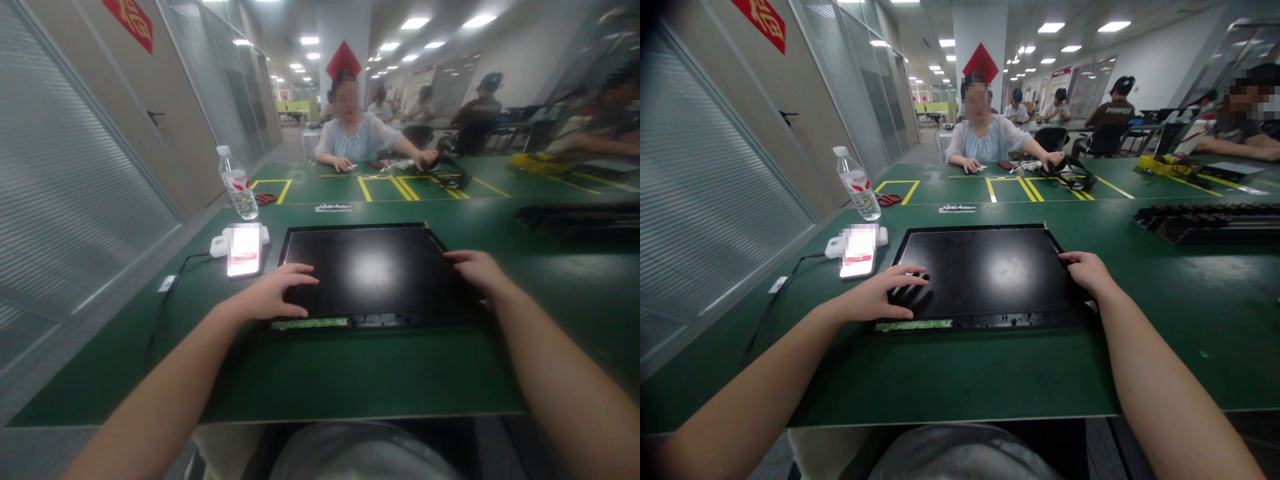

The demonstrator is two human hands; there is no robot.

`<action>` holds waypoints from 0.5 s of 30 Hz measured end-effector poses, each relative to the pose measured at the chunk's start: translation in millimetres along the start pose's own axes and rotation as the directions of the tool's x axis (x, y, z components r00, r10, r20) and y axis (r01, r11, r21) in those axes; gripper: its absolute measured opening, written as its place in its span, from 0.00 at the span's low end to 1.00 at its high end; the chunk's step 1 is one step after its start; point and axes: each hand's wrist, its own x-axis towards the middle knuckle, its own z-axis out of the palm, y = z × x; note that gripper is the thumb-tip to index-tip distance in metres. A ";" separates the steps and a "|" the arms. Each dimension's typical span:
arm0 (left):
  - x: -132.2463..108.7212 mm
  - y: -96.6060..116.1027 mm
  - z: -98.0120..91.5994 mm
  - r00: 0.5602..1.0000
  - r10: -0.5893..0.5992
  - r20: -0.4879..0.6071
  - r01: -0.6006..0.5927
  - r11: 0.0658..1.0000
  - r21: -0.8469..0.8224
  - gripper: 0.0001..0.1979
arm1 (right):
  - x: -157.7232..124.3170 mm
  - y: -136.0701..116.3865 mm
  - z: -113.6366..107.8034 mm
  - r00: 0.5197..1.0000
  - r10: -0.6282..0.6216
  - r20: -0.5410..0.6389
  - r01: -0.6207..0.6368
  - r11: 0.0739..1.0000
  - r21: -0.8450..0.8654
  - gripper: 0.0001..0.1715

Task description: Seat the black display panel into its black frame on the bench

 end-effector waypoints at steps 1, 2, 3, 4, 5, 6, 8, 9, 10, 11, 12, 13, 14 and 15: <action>-0.3 -1.6 -0.8 1.000 0.001 0.003 -0.001 1.000 0.009 0.31 | 0.2 -0.1 -0.1 1.000 -0.006 -0.005 0.006 1.000 -0.006 0.31; -0.8 -3.1 -1.8 1.000 0.004 0.010 -0.004 1.000 0.020 0.32 | 0.3 -0.3 -0.1 1.000 -0.008 -0.010 0.008 1.000 -0.012 0.30; -1.3 -4.3 -3.1 1.000 0.007 0.023 -0.008 0.999 0.031 0.33 | 0.2 -0.8 -0.1 1.000 -0.007 -0.012 0.006 1.000 -0.017 0.31; -2.1 -5.2 -4.6 0.999 0.012 0.040 -0.013 0.999 0.042 0.33 | 0.1 -1.3 0.0 1.000 0.000 -0.010 0.000 1.000 -0.017 0.31; -3.0 -5.5 -6.4 0.998 0.015 0.062 -0.018 0.999 0.050 0.34 | -0.1 -1.7 0.1 1.000 0.009 -0.007 -0.009 1.000 -0.014 0.31; -4.1 -5.3 -8.5 0.996 0.015 0.084 -0.019 0.998 0.055 0.34 | -0.3 -2.1 0.3 1.000 0.015 -0.003 -0.015 1.000 -0.015 0.32; -6.3 -3.8 -12.5 0.992 -0.001 0.122 -0.007 0.998 0.061 0.34 | -0.6 -2.3 0.5 1.000 0.017 -0.003 -0.017 1.000 -0.025 0.32; -7.3 -2.7 -14.2 0.990 -0.015 0.137 0.006 0.998 0.064 0.35 | -0.7 -2.2 0.5 1.000 0.015 -0.006 -0.015 0.999 -0.032 0.32; -8.2 -1.8 -15.5 0.988 -0.030 0.149 0.020 0.997 0.070 0.35 | -0.6 -1.9 0.5 1.000 0.010 -0.009 -0.010 0.999 -0.040 0.32; -8.8 -1.0 -16.3 0.987 -0.045 0.157 0.033 0.997 0.076 0.36 | -0.4 -1.6 0.3 1.000 0.003 -0.014 -0.003 0.999 -0.046 0.32; -9.2 -0.3 -16.5 0.986 -0.056 0.160 0.043 0.996 0.083 0.36 | -0.2 -1.3 0.1 1.000 -0.004 -0.017 0.003 0.999 -0.049 0.32; -9.4 0.1 -16.3 0.986 -0.062 0.158 0.048 0.995 0.089 0.36 | 0.2 -0.9 -0.1 1.000 -0.008 -0.018 0.007 0.999 -0.051 0.32; -9.4 0.4 -15.7 0.986 -0.063 0.154 0.049 0.995 0.093 0.36 | 0.6 -0.6 -0.3 1.000 -0.010 -0.018 0.009 0.999 -0.052 0.32; -9.4 0.8 -15.0 0.987 -0.060 0.151 0.046 0.995 0.093 0.35 | 1.0 -0.2 -0.5 1.000 -0.009 -0.018 0.008 0.999 -0.050 0.32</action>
